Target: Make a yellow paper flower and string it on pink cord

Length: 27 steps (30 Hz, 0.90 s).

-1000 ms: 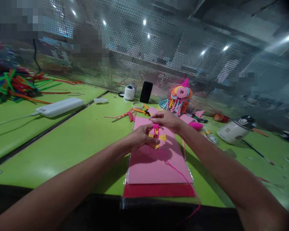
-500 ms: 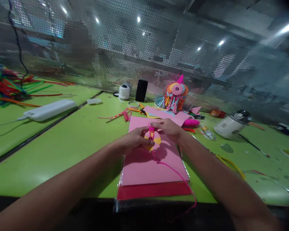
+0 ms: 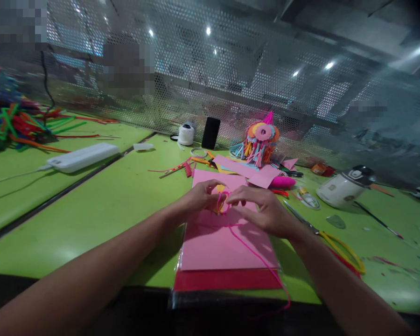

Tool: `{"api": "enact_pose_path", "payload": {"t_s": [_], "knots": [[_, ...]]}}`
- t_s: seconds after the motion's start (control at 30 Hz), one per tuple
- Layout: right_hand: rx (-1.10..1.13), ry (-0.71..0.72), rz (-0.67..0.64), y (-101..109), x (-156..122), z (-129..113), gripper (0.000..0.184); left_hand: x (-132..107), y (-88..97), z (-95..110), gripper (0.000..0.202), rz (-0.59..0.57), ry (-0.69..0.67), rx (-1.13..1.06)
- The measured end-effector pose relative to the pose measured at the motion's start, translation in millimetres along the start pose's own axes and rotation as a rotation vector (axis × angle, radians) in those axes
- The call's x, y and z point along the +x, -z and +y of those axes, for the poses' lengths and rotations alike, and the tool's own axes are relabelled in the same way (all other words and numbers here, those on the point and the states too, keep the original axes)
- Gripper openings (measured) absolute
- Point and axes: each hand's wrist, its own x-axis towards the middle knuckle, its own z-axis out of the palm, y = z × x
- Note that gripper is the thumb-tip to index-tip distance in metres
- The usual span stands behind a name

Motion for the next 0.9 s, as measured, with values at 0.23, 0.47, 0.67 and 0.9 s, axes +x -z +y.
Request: {"api": "enact_pose_path", "payload": {"t_s": [0.23,0.47,0.67,0.9], "knots": [[0.03,-0.152,0.237,3,3,21,0.016,-4,-4.0,5,0.037,-0.055,0.019,-0.011],[-0.214,-0.09,0.137,-6,4,24,0.005,-2,1.7,1,0.035,-0.074,0.017,0.031],[0.039,-0.204,0.186,-3,4,31,0.012,-2,2.2,1,0.036,-0.083,0.019,0.012],[0.388,-0.27,0.245,-3,0,42,0.023,-4,0.4,7,0.034,-0.015,0.092,-0.063]]}}
